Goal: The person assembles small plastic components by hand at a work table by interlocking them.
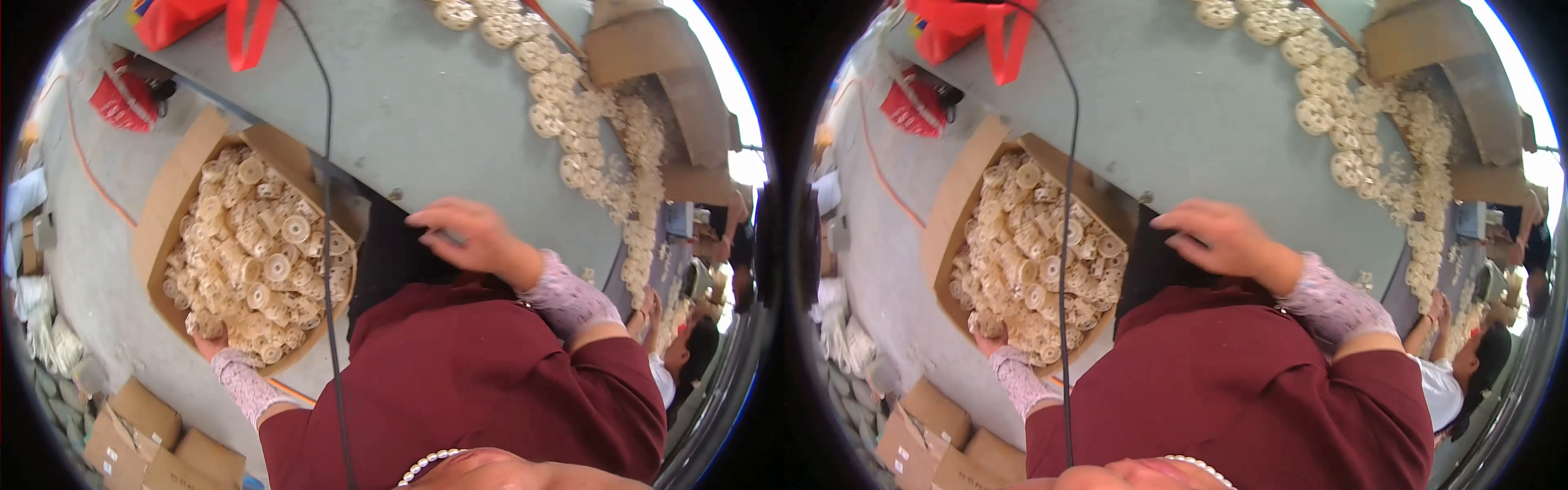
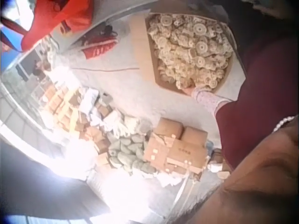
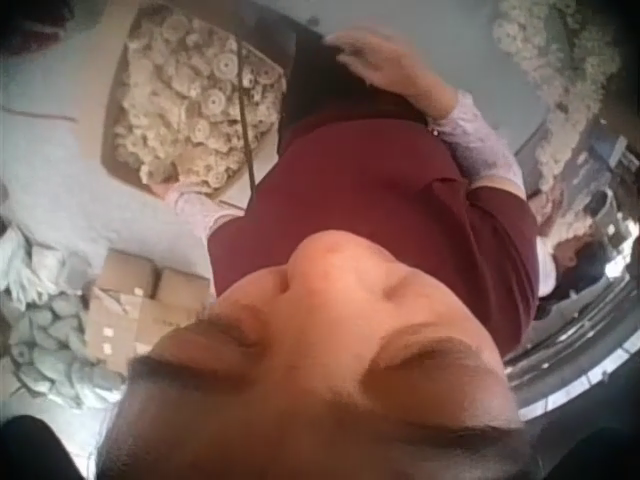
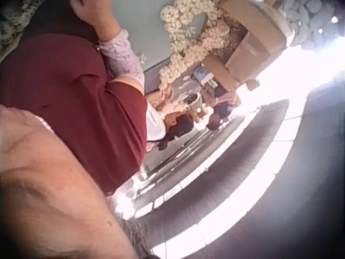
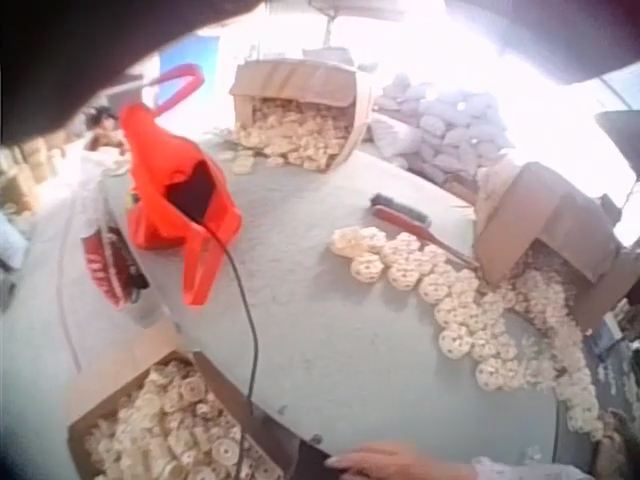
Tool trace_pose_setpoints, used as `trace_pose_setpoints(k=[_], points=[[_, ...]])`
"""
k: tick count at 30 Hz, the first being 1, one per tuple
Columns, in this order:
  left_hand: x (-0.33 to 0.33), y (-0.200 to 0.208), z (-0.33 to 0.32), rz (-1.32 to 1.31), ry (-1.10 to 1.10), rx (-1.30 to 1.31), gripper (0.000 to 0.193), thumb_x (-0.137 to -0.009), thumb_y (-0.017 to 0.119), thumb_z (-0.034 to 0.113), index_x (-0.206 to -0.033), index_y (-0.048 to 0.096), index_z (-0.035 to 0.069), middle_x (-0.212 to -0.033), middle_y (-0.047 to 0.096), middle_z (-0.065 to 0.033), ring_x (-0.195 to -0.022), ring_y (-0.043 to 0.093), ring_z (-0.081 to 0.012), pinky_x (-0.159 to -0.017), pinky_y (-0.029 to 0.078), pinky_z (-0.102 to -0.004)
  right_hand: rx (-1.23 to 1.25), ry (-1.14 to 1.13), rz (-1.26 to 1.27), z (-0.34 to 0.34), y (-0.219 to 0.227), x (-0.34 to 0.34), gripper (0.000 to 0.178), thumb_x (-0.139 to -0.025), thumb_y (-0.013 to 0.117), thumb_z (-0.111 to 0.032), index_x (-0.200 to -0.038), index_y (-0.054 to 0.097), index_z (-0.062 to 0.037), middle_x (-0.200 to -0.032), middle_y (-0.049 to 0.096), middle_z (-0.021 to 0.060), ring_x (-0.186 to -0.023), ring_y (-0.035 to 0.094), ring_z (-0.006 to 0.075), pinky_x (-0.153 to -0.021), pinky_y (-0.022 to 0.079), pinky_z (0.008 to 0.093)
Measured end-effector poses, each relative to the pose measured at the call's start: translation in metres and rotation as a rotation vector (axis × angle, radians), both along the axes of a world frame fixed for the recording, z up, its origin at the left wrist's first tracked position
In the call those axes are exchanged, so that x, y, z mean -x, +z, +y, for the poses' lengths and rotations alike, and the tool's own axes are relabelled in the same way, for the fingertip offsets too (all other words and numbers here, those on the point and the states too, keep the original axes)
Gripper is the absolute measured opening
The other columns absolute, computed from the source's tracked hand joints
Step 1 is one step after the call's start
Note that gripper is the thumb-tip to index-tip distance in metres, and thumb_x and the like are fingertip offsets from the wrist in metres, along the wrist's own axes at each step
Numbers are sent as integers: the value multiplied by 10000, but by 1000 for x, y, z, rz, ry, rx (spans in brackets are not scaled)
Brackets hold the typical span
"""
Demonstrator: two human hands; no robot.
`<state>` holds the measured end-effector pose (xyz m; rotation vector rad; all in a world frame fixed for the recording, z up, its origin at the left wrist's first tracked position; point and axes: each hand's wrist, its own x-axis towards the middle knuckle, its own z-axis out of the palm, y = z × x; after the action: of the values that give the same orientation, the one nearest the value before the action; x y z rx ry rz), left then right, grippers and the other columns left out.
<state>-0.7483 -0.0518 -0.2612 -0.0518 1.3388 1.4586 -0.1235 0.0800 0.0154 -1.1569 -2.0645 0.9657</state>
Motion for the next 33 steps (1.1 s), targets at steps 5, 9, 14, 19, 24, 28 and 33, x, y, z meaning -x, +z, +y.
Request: trace_pose_setpoints(k=[5,9,14,19,24,28,33], points=[[-19,-54,26,392,35,153,556,-1013,685,431,-1468,609,121,-1536,570,-111,-1412,530,-338,-1042,550,-627,-456,-466,-482,-28,8,-132,230,-966,703,68,-1182,748,3,-1167,764,132,-1021,735,248,-881,617,358],[-38,-13,37,445,1,320,635,-905,772,256,-1495,564,144,-1458,589,-77,-1386,511,-309,-1022,543,-571,-294,-754,-303,-39,-2,-207,230,-1042,642,32,-1256,726,42,-1173,765,117,-985,719,184,-865,599,311],[-21,12,26,550,-90,414,868,-803,848,280,-1585,502,137,-1460,606,-75,-1312,561,-276,-929,522,-531,-277,-710,-313,-31,-4,-211,230,-1051,643,14,-1266,715,51,-1178,762,117,-986,721,187,-871,596,319],[-21,9,29,632,-90,483,912,-762,887,343,-1572,548,99,-1473,636,-110,-1307,598,-312,-979,469,-565,-617,-486,-687,-8,7,-200,256,-1038,677,-17,-1282,705,53,-1237,749,157,-1099,722,284,-978,574,396],[-10,9,-6,786,126,476,714,-843,843,302,-1462,632,15,-1402,683,-153,-1276,629,-309,-1019,501,-507,-598,-850,-1147,22,-4,-256,406,-1061,646,-135,-1457,635,-46,-1518,595,224,-1422,539,387,-1164,444,518],[-81,-17,14,1136,144,418,395,-941,763,208,-1223,734,-67,-1186,764,-213,-1079,720,-314,-990,552,-417,-455,-369,-1738,-4,-53,-465,477,-1109,526,-210,-1583,545,-162,-1679,429,183,-1550,401,356,-1291,318,479],[-272,89,28,1387,-360,-153,60,-922,735,18,-970,710,-6,-932,723,-133,-856,672,-256,-844,550,-370,-277,-777,-755,7,-53,-275,648,-987,735,-366,-1536,567,-66,-1603,514,227,-1490,466,397,-1254,339,476]])
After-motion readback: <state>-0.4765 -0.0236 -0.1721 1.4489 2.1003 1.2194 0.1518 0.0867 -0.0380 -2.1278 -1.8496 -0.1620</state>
